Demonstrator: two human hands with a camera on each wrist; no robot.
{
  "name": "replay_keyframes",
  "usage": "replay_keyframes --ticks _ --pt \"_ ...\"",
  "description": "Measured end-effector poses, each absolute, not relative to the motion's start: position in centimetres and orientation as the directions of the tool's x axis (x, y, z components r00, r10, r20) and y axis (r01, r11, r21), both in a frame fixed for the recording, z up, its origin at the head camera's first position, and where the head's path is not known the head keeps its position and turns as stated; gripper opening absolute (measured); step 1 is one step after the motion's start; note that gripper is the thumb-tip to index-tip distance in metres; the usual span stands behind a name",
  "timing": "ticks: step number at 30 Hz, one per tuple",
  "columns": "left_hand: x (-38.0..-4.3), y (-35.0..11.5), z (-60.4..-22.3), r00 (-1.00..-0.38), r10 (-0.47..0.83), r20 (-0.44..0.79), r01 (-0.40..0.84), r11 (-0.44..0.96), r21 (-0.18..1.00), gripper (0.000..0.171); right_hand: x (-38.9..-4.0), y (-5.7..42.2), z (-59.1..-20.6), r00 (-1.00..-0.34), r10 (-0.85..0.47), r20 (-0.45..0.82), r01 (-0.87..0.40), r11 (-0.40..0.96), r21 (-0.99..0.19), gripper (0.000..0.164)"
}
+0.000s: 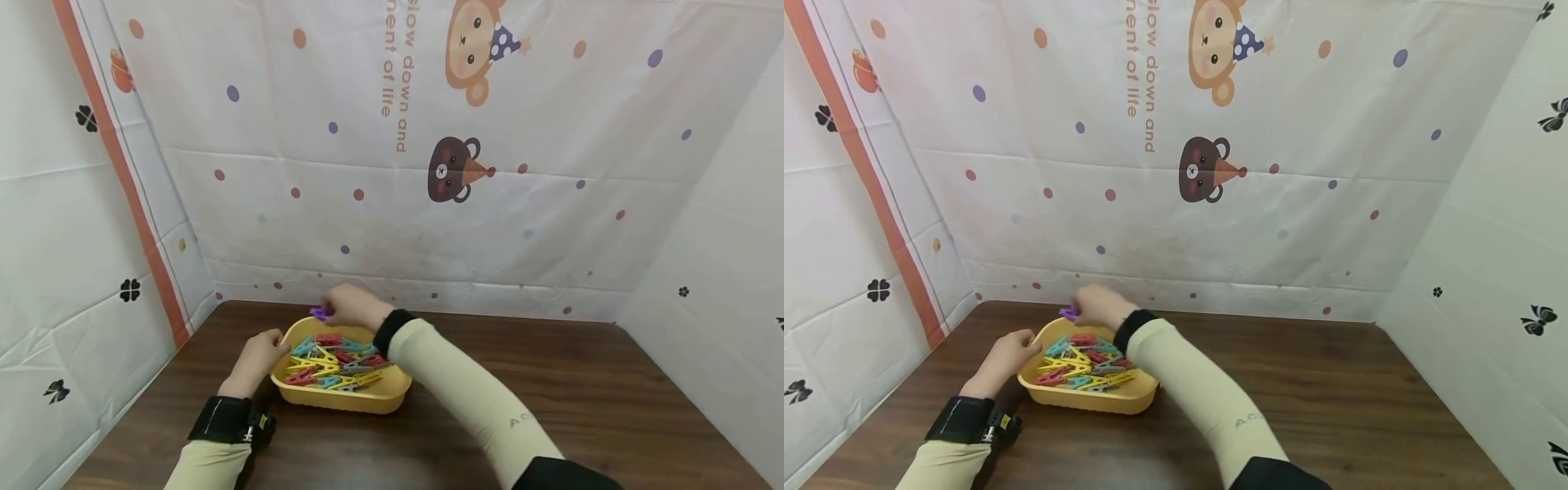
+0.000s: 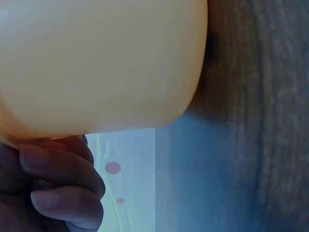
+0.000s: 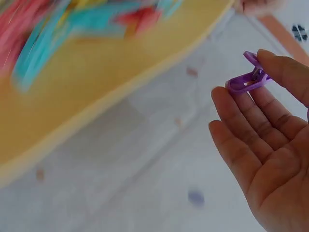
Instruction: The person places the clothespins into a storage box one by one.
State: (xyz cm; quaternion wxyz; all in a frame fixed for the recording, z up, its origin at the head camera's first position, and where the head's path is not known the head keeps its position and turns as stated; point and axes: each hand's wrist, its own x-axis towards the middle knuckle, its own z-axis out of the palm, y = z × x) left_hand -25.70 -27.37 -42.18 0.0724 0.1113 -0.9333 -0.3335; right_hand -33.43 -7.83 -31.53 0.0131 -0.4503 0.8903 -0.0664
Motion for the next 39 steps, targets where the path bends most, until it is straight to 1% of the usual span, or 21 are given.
replay_keyframes --ticks 3,9,13,16,20,21,24,25,26,28,29,33,35,39 --pt "-25.7 -27.4 -42.1 -0.966 -0.247 0.071 -0.149 0.763 0.629 0.026 -32.8 -10.0 -32.9 -0.598 -0.801 -0.013 -0.795 0.596 -0.115 0.016" --pt "-25.6 -27.3 -42.0 -0.969 -0.234 0.076 -0.137 0.770 0.623 0.026 -32.3 -12.0 -35.5 -0.654 -0.753 -0.070 -0.748 0.658 -0.084 0.009" --pt "-25.6 -27.3 -42.0 -0.970 -0.228 0.082 -0.129 0.773 0.621 0.026 -32.0 -12.4 -36.3 -0.659 -0.748 -0.077 -0.747 0.663 -0.052 0.018" --pt "-25.7 -27.4 -42.0 -0.970 -0.226 0.091 -0.123 0.777 0.618 0.025 -31.9 -12.7 -36.8 -0.652 -0.755 -0.069 -0.757 0.654 -0.007 0.027" --pt "-25.6 -27.5 -42.0 -0.969 -0.227 0.100 -0.119 0.778 0.616 0.025 -32.0 -12.8 -37.2 -0.643 -0.761 -0.082 -0.764 0.646 -0.002 0.034" --pt "-25.6 -27.5 -42.1 -0.968 -0.228 0.101 -0.119 0.778 0.617 0.025 -32.1 -12.7 -37.3 -0.642 -0.762 -0.081 -0.764 0.645 -0.003 0.033" --pt "-25.5 -27.5 -42.1 -0.969 -0.229 0.092 -0.124 0.775 0.620 0.026 -32.1 -12.0 -36.5 -0.652 -0.755 -0.072 -0.756 0.655 -0.013 0.016" --pt "-25.5 -27.5 -42.1 -0.969 -0.230 0.089 -0.127 0.773 0.622 0.026 -32.1 -11.6 -35.9 -0.652 -0.756 -0.061 -0.756 0.654 -0.027 0.012" --pt "-25.5 -27.4 -42.1 -0.969 -0.233 0.087 -0.130 0.771 0.624 0.026 -32.0 -10.9 -35.3 -0.648 -0.760 -0.044 -0.759 0.650 -0.039 0.012" --pt "-25.6 -27.3 -42.1 -0.968 -0.239 0.083 -0.134 0.766 0.629 0.026 -32.0 -9.1 -33.7 -0.629 -0.778 -0.005 -0.774 0.627 -0.087 0.020" --pt "-25.6 -27.2 -42.1 -0.967 -0.242 0.080 -0.138 0.761 0.633 0.026 -31.9 -7.9 -32.9 -0.610 -0.792 0.017 -0.789 0.605 -0.111 0.022" --pt "-25.6 -27.0 -42.2 -0.966 -0.249 0.075 -0.146 0.758 0.636 0.027 -31.6 -2.2 -30.8 -0.547 -0.829 0.114 -0.830 0.520 -0.201 0.019" --pt "-25.5 -27.0 -42.3 -0.965 -0.251 0.075 -0.148 0.760 0.632 0.028 -31.2 0.7 -30.3 -0.545 -0.824 0.152 -0.831 0.507 -0.229 0.017" --pt "-25.4 -27.1 -42.3 -0.963 -0.251 0.095 -0.135 0.759 0.637 0.029 -30.3 5.5 -30.6 -0.569 -0.794 0.213 -0.818 0.522 -0.240 0.013"
